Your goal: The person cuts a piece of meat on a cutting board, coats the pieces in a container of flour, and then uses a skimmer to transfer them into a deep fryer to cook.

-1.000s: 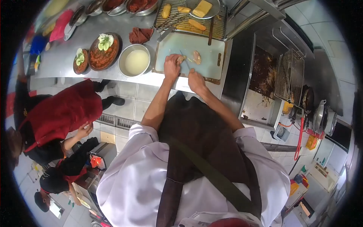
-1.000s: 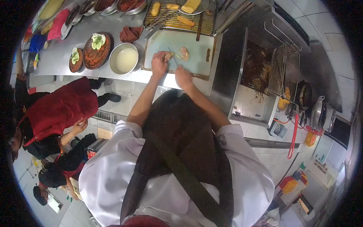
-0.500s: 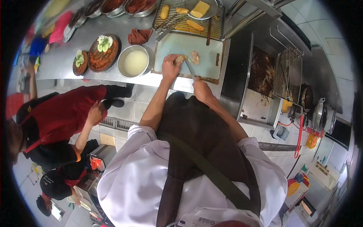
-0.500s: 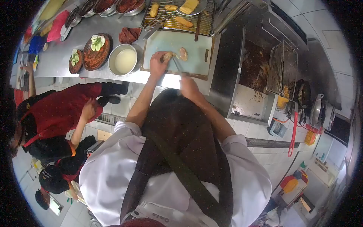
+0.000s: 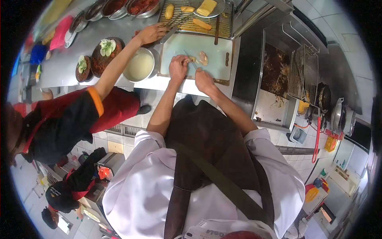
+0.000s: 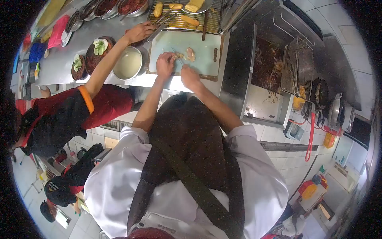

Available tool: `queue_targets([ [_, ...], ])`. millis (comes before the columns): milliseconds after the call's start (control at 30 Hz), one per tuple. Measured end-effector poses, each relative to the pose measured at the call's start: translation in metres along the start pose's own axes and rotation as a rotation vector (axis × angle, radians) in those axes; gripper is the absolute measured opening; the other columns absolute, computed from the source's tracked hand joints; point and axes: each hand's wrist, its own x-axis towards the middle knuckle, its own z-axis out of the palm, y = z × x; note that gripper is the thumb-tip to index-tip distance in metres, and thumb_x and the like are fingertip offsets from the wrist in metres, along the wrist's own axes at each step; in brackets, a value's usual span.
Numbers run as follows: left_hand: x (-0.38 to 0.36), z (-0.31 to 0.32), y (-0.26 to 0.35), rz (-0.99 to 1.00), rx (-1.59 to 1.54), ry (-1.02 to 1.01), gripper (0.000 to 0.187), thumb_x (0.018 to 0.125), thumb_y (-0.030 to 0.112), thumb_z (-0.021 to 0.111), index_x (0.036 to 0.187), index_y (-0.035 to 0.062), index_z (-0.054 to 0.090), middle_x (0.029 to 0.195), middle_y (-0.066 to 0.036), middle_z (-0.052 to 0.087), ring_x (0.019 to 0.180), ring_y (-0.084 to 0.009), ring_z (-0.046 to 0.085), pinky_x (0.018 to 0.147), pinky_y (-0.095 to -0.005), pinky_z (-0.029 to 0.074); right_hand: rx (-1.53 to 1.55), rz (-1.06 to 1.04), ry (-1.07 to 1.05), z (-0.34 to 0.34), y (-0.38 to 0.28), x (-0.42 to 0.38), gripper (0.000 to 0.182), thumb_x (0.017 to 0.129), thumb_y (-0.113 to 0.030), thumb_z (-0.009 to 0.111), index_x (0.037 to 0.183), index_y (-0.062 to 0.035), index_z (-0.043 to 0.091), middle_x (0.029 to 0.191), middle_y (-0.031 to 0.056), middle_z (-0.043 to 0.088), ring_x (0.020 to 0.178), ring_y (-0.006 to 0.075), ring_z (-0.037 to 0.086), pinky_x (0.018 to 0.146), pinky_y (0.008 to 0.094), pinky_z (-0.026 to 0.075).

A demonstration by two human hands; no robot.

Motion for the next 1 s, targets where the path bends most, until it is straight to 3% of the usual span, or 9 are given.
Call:
queue_targets([
  [500,0.004,0.012,-0.004,-0.028,0.027,0.004,0.016,0.073,0.010,0.068,0.089,0.0044,0.068,0.093,-0.009,0.065,0.087,-0.0272,0.059,0.080,-0.0367,0.047,0.054,-0.001,0.022,0.014,0.006,0.015,0.020,0.082,-0.002,0.042,0.096,0.0113,0.049,0.085,0.0323,0.061,0.083,0.0447,0.062,0.075,0.0501,0.050],
  [567,0.003,0.011,-0.001,0.054,0.035,0.037,0.011,0.073,0.005,0.067,0.084,0.0050,0.067,0.095,-0.008,0.065,0.089,-0.0269,0.059,0.081,-0.0401,0.047,0.077,0.005,0.011,0.012,0.003,0.010,0.020,0.081,0.001,0.042,0.096,0.0127,0.047,0.084,0.0341,0.060,0.083,0.0458,0.062,0.075,0.0504,0.049],
  [600,0.008,0.029,-0.034,0.101,0.067,-0.045,0.013,0.075,0.006,0.066,0.087,0.0054,0.068,0.096,-0.014,0.065,0.093,-0.0257,0.060,0.084,-0.0360,0.047,0.080,0.002,0.015,0.009,0.001,0.007,0.019,0.081,0.001,0.042,0.096,0.0124,0.047,0.084,0.0338,0.060,0.082,0.0461,0.061,0.075,0.0505,0.049],
  [633,0.096,0.037,0.004,0.327,0.634,-0.297,0.010,0.079,0.016,0.060,0.080,0.0108,0.069,0.091,-0.006,0.066,0.088,-0.0197,0.061,0.074,-0.0333,0.049,0.084,-0.001,0.020,0.008,-0.001,0.006,0.019,0.081,0.001,0.042,0.096,0.0120,0.047,0.084,0.0336,0.060,0.082,0.0464,0.061,0.075,0.0505,0.049],
  [667,0.182,0.043,0.045,0.693,1.103,-0.442,0.020,0.082,0.026,0.055,0.073,0.0162,0.070,0.086,0.003,0.067,0.082,-0.0138,0.063,0.063,-0.0305,0.051,0.087,-0.004,0.021,0.009,-0.003,0.006,0.019,0.081,0.001,0.042,0.096,0.0120,0.047,0.084,0.0336,0.060,0.082,0.0464,0.061,0.075,0.0505,0.049],
  [700,0.176,0.032,0.066,0.820,1.147,-0.530,0.019,0.081,0.022,0.057,0.069,0.0180,0.071,0.082,0.004,0.068,0.076,-0.0147,0.064,0.054,-0.0331,0.050,0.098,0.024,0.038,0.013,-0.003,0.006,0.019,0.081,0.001,0.042,0.096,0.0118,0.048,0.084,0.0333,0.061,0.082,0.0467,0.061,0.075,0.0506,0.049],
  [833,0.190,0.073,0.054,0.776,1.042,-0.472,0.018,0.083,0.024,0.057,0.076,0.0191,0.073,0.087,0.004,0.069,0.082,-0.0169,0.065,0.057,-0.0351,0.051,0.141,0.037,0.065,0.015,-0.002,-0.002,0.018,0.079,0.002,0.043,0.094,0.0123,0.048,0.083,0.0342,0.060,0.080,0.0479,0.061,0.073,0.0518,0.049],
  [933,0.201,0.075,0.067,0.819,1.073,-0.602,0.020,0.083,0.026,0.054,0.082,0.0139,0.071,0.086,-0.002,0.069,0.081,-0.0200,0.066,0.064,-0.0383,0.053,0.197,0.050,0.091,0.030,0.004,-0.001,0.019,0.077,0.003,0.043,0.092,0.0132,0.048,0.080,0.0358,0.059,0.078,0.0487,0.061,0.072,0.0526,0.049],
  [1000,0.206,0.065,0.089,0.666,1.161,-0.628,0.023,0.084,0.025,0.052,0.087,0.0144,0.072,0.093,-0.002,0.069,0.088,-0.0210,0.065,0.070,-0.0401,0.054,0.197,0.049,0.098,0.032,0.006,-0.002,0.019,0.077,0.003,0.043,0.092,0.0135,0.048,0.079,0.0365,0.059,0.077,0.0489,0.060,0.071,0.0528,0.049],
])
